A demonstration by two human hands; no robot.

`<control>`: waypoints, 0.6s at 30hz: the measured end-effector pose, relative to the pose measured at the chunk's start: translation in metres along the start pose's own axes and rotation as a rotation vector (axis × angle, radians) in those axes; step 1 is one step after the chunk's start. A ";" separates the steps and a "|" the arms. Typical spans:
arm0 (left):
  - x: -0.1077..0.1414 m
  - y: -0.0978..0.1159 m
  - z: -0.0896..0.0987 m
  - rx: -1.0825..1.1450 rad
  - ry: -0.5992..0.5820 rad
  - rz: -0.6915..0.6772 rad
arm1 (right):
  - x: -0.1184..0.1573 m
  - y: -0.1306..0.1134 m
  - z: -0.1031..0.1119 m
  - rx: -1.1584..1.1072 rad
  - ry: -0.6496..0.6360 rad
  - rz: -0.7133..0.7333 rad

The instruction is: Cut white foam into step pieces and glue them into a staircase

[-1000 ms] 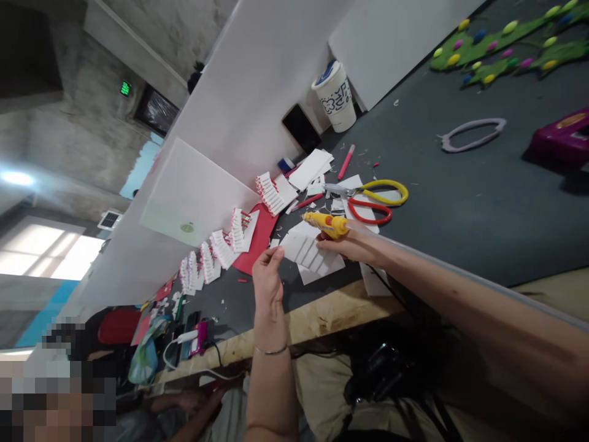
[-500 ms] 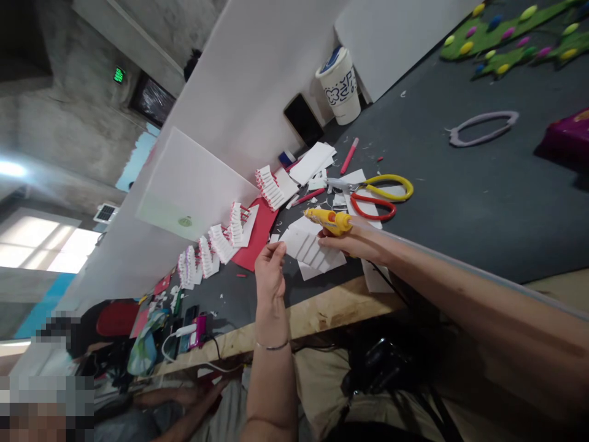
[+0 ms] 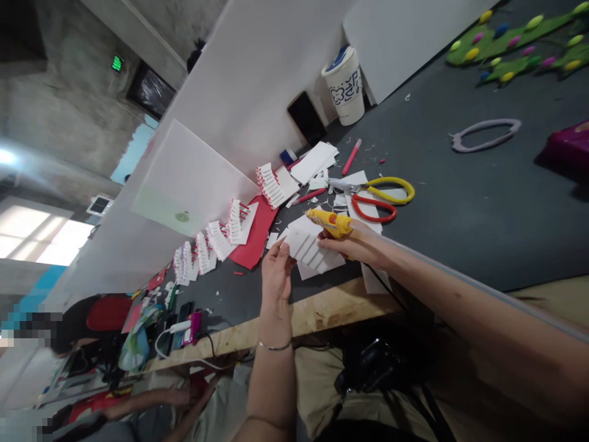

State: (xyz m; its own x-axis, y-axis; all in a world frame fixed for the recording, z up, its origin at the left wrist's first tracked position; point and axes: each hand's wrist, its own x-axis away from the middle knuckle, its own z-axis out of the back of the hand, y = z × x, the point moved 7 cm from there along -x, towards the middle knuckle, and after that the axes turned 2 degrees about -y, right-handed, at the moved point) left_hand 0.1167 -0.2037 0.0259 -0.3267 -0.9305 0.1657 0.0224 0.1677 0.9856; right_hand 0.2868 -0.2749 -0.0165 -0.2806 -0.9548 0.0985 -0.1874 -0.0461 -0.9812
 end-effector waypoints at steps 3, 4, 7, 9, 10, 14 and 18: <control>-0.004 -0.001 0.002 -0.017 0.058 -0.009 | -0.001 0.002 -0.002 -0.007 -0.016 0.005; -0.005 -0.001 0.003 -0.021 0.073 -0.014 | 0.000 0.003 -0.002 -0.003 -0.015 -0.001; -0.007 -0.001 0.004 -0.026 0.092 -0.017 | 0.001 0.001 -0.001 0.007 -0.002 -0.019; -0.007 -0.001 0.004 -0.023 0.099 -0.009 | 0.002 0.000 0.000 0.017 0.000 -0.027; -0.007 -0.002 0.005 -0.019 0.104 -0.006 | 0.002 0.000 0.000 0.021 -0.001 -0.028; -0.008 -0.003 0.005 -0.008 0.113 0.010 | 0.003 0.001 -0.002 0.021 -0.022 -0.030; -0.008 -0.007 0.004 -0.005 0.086 0.047 | 0.004 0.000 -0.002 0.034 -0.042 -0.029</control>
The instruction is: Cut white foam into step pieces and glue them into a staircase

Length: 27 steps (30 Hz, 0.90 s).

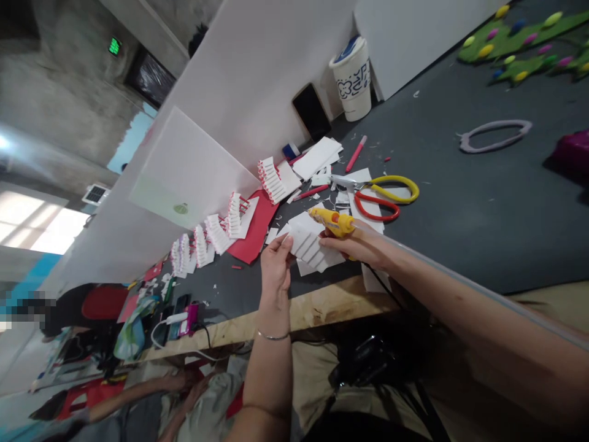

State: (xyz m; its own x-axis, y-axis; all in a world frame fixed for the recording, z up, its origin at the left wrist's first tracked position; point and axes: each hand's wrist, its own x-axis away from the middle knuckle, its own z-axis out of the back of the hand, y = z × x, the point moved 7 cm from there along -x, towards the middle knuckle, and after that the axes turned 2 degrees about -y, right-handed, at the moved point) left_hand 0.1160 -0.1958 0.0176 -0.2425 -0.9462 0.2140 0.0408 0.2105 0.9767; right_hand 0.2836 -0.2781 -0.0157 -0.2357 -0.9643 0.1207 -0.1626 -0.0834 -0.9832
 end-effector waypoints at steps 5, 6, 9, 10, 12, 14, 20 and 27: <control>-0.003 -0.004 -0.004 0.028 -0.065 0.052 | 0.000 0.005 0.007 0.049 0.016 -0.045; -0.004 -0.005 -0.004 0.031 -0.069 0.060 | 0.000 0.007 0.009 0.052 0.027 -0.053; -0.009 -0.006 -0.001 0.026 -0.067 0.069 | 0.001 0.009 0.011 0.109 0.012 -0.034; -0.011 -0.006 0.000 0.025 -0.068 0.067 | 0.002 0.008 0.010 0.135 -0.009 -0.023; -0.014 -0.005 0.002 0.034 -0.069 0.054 | 0.005 0.005 0.007 0.160 -0.057 -0.020; -0.018 -0.004 0.003 0.055 -0.067 0.035 | 0.009 0.003 0.002 0.148 -0.090 -0.041; -0.024 -0.005 0.002 0.101 -0.074 0.001 | 0.013 0.004 -0.008 0.154 -0.076 -0.102; -0.023 -0.006 -0.003 0.098 -0.117 -0.024 | 0.014 0.001 -0.007 0.228 -0.054 -0.102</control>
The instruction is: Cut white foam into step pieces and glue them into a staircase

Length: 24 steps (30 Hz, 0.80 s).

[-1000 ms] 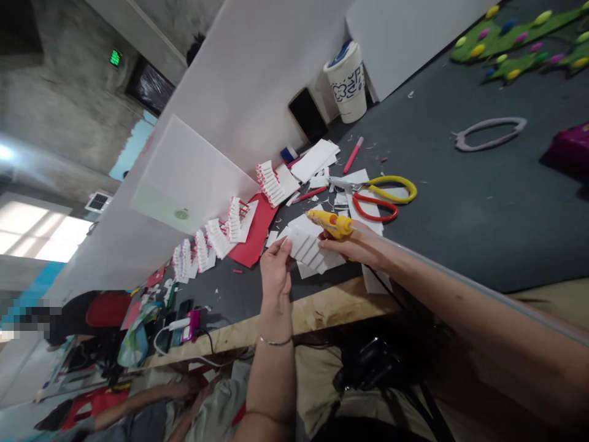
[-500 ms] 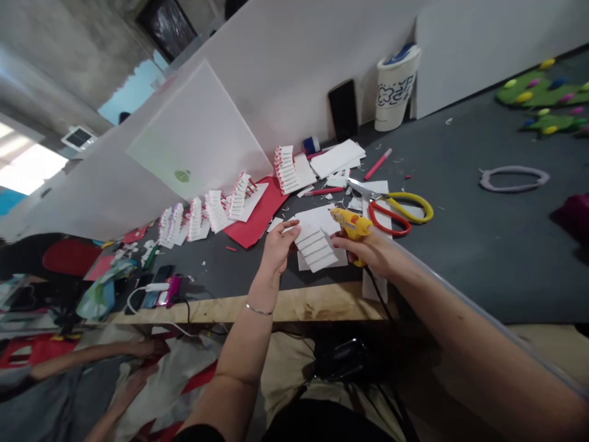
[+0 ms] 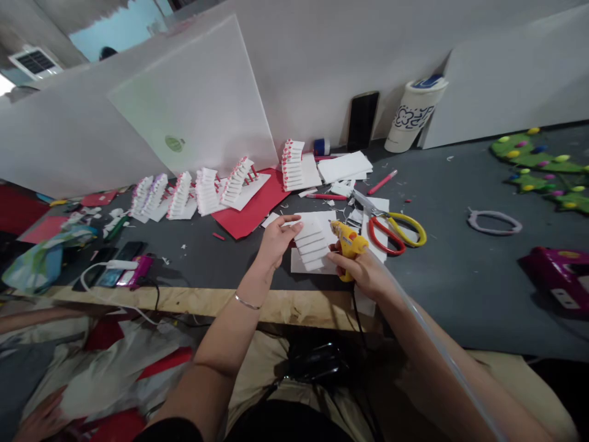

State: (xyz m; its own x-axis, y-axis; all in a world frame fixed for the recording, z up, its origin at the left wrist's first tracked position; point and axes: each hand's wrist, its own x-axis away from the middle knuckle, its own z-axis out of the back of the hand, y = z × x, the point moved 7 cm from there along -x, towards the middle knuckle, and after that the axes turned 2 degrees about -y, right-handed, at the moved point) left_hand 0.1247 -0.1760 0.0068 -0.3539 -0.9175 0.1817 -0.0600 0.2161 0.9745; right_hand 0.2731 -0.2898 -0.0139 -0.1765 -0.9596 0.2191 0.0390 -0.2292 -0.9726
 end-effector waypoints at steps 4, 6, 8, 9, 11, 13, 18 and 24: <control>0.003 -0.002 -0.004 -0.024 -0.032 0.006 | -0.001 0.004 0.000 0.041 -0.006 0.017; 0.004 -0.003 -0.005 -0.033 -0.034 0.009 | -0.003 0.009 -0.001 0.025 -0.010 0.010; 0.004 -0.004 -0.005 -0.039 -0.036 0.006 | -0.004 0.013 -0.001 -0.009 -0.003 0.007; 0.005 -0.003 -0.006 -0.042 -0.042 0.006 | -0.004 0.013 -0.001 -0.021 -0.001 0.009; 0.006 -0.003 -0.008 -0.053 -0.059 0.005 | -0.004 0.013 -0.001 -0.034 0.004 0.010; 0.008 -0.002 -0.009 -0.067 -0.068 0.004 | -0.004 0.012 0.000 -0.032 0.011 0.000; 0.012 -0.002 -0.013 -0.101 -0.088 0.000 | -0.004 0.011 0.003 -0.032 0.032 -0.006; 0.015 0.000 -0.017 -0.239 -0.127 -0.022 | -0.005 0.018 0.008 -0.116 0.088 0.027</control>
State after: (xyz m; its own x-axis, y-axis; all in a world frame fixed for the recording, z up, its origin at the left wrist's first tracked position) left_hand 0.1351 -0.1957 0.0113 -0.4700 -0.8686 0.1572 0.1477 0.0982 0.9841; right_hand 0.2820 -0.2908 -0.0319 -0.2627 -0.9459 0.1904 -0.0683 -0.1786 -0.9816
